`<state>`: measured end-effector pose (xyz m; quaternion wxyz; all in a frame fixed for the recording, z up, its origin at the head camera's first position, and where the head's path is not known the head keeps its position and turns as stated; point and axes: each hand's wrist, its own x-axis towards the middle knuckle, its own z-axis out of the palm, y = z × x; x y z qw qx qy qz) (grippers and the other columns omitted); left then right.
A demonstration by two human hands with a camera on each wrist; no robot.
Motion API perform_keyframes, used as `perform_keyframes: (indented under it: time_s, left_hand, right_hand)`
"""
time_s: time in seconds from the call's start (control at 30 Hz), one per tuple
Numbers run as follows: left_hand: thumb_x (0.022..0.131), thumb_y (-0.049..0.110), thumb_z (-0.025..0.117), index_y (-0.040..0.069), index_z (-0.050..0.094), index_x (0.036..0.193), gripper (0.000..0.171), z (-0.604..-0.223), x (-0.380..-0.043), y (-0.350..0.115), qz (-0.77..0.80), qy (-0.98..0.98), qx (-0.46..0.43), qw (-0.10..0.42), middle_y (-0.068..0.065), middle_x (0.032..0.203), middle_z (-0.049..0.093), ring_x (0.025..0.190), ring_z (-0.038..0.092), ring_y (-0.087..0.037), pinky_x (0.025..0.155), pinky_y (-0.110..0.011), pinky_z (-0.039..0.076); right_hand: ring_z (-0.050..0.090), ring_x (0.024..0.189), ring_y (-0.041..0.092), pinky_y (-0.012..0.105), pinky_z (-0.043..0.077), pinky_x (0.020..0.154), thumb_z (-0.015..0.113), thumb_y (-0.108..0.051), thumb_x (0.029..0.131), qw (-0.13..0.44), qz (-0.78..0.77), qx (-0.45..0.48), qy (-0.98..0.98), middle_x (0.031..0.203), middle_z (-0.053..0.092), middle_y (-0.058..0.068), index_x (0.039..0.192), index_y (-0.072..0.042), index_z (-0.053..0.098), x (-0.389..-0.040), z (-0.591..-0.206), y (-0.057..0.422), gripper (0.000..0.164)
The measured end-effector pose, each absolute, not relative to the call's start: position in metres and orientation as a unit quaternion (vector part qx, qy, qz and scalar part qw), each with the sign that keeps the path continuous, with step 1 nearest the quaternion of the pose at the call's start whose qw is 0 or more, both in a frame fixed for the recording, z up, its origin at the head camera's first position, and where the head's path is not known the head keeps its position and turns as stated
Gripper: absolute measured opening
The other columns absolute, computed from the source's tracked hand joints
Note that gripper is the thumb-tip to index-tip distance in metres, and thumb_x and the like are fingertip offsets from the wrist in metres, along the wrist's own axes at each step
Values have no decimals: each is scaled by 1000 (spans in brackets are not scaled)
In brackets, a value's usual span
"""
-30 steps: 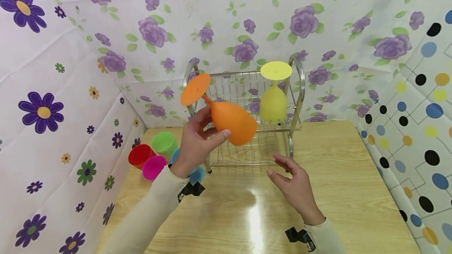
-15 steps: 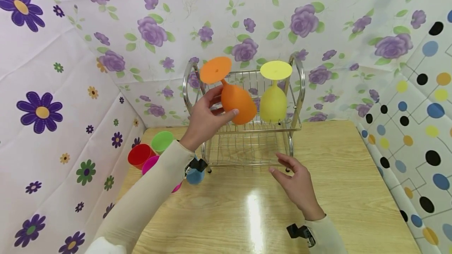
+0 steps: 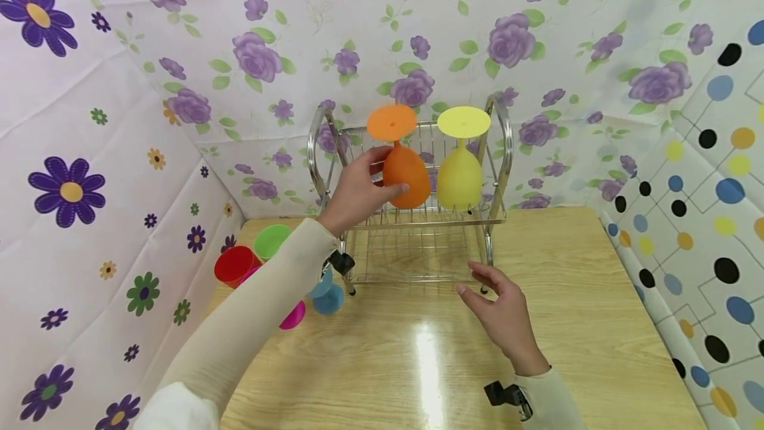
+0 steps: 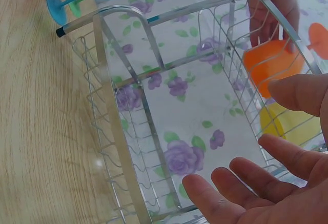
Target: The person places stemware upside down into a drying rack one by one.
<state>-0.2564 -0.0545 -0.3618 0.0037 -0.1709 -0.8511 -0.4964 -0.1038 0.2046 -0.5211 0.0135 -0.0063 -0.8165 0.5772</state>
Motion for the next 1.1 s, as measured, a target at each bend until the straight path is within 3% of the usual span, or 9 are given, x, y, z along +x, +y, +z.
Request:
perform_keyframes:
  time_s: [0.27, 0.67, 0.97, 1.1]
  left_hand:
    - [93, 18, 84, 12, 49, 154, 71, -365, -261, -52, -466, -869, -163, -36, -6, 152, 58, 138, 59, -27, 106, -40, 59]
    - [93, 21, 83, 14, 46, 157, 74, -364, -263, -53, -458, -872, -165, -49, -4, 157, 53, 140, 57, -27, 108, -41, 58]
    - [94, 25, 82, 17, 45, 159, 75, -357, -251, -61, -469, -869, -154, -34, -9, 160, 50, 144, 53, -32, 115, -47, 53]
    - [96, 25, 81, 18, 48, 158, 71, -352, -243, -68, -495, -855, -154, -20, -7, 157, 53, 143, 53, -28, 116, -45, 52]
  right_hand:
    - [55, 137, 32, 9, 55, 87, 73, -37, 102, 37, 573, -16, -818, 150, 59, 11, 150, -10, 58, -110, -528, 203, 57]
    - [58, 137, 35, 1, 50, 84, 73, -29, 102, 90, 543, -47, -834, 149, 60, 17, 148, -9, 60, -124, -548, 207, 51]
    - [62, 133, 40, -2, 48, 77, 73, -21, 101, 137, 523, -98, -835, 140, 62, 19, 143, -6, 64, -137, -560, 212, 45]
    - [62, 132, 39, -5, 45, 78, 73, -21, 101, 146, 512, -112, -839, 141, 62, 18, 143, -8, 65, -140, -566, 216, 45]
